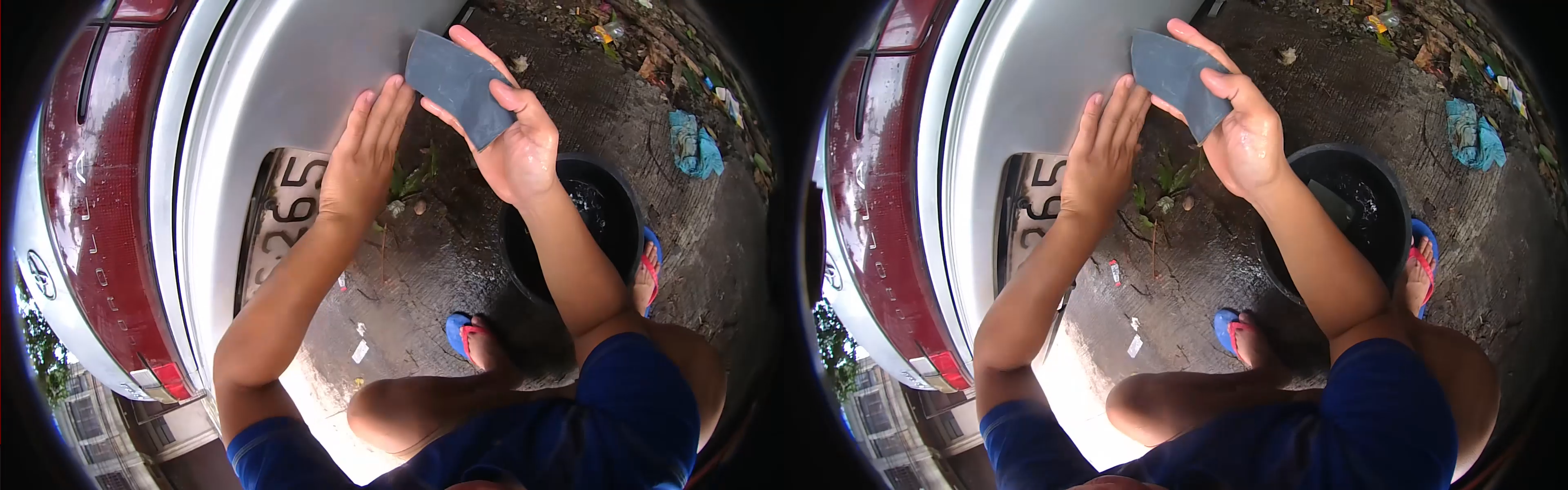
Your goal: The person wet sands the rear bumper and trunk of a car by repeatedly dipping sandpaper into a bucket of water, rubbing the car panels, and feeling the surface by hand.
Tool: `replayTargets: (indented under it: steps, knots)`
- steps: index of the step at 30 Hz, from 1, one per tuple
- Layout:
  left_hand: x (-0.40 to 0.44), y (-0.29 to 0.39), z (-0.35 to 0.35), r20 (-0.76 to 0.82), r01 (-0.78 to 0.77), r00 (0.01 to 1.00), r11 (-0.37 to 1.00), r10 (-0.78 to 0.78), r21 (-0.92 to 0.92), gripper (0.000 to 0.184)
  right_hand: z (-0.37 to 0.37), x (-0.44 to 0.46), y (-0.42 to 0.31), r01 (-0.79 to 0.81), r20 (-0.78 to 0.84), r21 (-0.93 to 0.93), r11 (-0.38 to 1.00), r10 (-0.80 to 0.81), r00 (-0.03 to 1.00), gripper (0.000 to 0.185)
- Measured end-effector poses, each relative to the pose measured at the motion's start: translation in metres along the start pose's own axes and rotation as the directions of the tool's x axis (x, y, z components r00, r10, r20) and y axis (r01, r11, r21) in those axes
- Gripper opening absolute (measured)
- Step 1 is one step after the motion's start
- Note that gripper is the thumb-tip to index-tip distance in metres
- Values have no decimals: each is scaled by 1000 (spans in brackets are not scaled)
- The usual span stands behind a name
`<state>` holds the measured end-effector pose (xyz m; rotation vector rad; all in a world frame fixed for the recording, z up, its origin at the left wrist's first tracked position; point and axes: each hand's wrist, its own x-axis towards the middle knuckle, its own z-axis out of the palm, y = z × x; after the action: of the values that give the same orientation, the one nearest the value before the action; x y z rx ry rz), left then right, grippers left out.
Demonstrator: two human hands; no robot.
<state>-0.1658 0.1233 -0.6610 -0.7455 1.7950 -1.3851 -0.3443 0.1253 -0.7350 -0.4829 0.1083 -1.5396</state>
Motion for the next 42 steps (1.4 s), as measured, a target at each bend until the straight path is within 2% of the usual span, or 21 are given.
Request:
replayTargets:
  steps: [1, 4, 8, 10, 11, 12, 13, 15, 17, 18, 20, 22, 24, 26, 29, 36, 37, 38, 40, 41, 42]
  knots:
    - [-3, -4, 2, 3, -119, 993, 990, 119, 74, 72, -4, 3, -4, -6, -11, 22, 1000, 7, 1000, 70]
    - [-3, -41, -2, -39, -134, 991, 967, 129, -216, 77, -16, 7, -4, 22, -94, -52, 998, -27, 995, 64]
    - [13, -74, -8, -41, -111, 994, 923, 103, -367, 89, -37, 15, 31, 117, -295, -212, 970, -177, 939, 69]
    - [21, -86, -13, -98, -70, 995, 925, 36, -373, 91, -35, 34, 43, 237, -182, -581, 779, -408, 895, 71]
    - [26, -98, -20, -117, -29, 993, 903, -23, -428, 89, -24, 32, 43, 181, -139, -716, 674, -392, 910, 78]
    - [34, -111, -28, -175, 16, 982, 954, -71, -300, 85, -20, 36, 62, 237, -89, -760, 605, -458, 885, 73]
    - [42, -132, -27, -286, -3, 951, 921, -118, -390, 81, -17, 39, 81, 286, -39, -799, 529, -520, 853, 69]
    - [52, -174, -7, -336, -74, 933, 843, -131, -533, 76, 20, 4, 127, 328, 144, -852, 409, -421, 896, 75]
    - [56, -193, -3, -394, -188, 917, 808, -59, -559, 73, 51, -46, 164, 308, 182, -790, 530, -277, 943, 77]
    - [57, -183, 1, -453, -282, 888, 690, -75, -667, 65, 46, -42, 165, 288, 174, -804, 520, -256, 951, 78]
    - [45, -175, -2, -431, -360, 899, 696, 82, -620, 57, 26, 17, 130, 294, 87, -859, 420, -446, 891, 79]
    - [49, -170, 9, -450, -353, 875, 400, -177, -846, 53, 2, 92, 73, 173, -93, -880, 443, -518, 850, 84]
    - [50, -167, 15, -364, -360, 854, 83, -372, -929, 53, -10, 117, 39, 206, -141, -812, 545, -527, 838, 90]
    - [46, -167, 19, -325, -335, 873, 39, -362, -942, 50, 12, 82, 82, 125, -151, -869, 479, -498, 854, 89]
    - [43, -170, 23, -253, -263, 882, 30, -397, -964, 47, 66, -21, 195, 295, 54, -853, 431, -488, 871, 85]
    - [56, -160, 18, -242, -243, 895, 45, -374, -969, 56, -43, 180, 23, 157, -200, -871, 465, -628, 752, 82]
    - [55, -158, 17, -193, -223, 907, -37, -375, -974, 60, -34, 160, 42, 189, -174, -858, 477, -616, 768, 85]
    - [53, -162, 20, -220, -219, 916, 40, -335, -975, 63, -22, 138, 59, 220, -147, -843, 490, -604, 783, 90]
    - [54, -155, 21, -167, -246, 907, -163, -387, -955, 67, 30, 53, 130, 209, -74, -870, 447, -537, 840, 84]
    - [55, -158, 24, -168, -230, 914, -132, -368, -964, 70, 47, 26, 168, 225, -123, -755, 616, -470, 874, 85]
    - [55, -161, 26, -197, -240, 915, -83, -352, -967, 69, 36, 44, 154, 212, -135, -785, 582, -495, 858, 85]
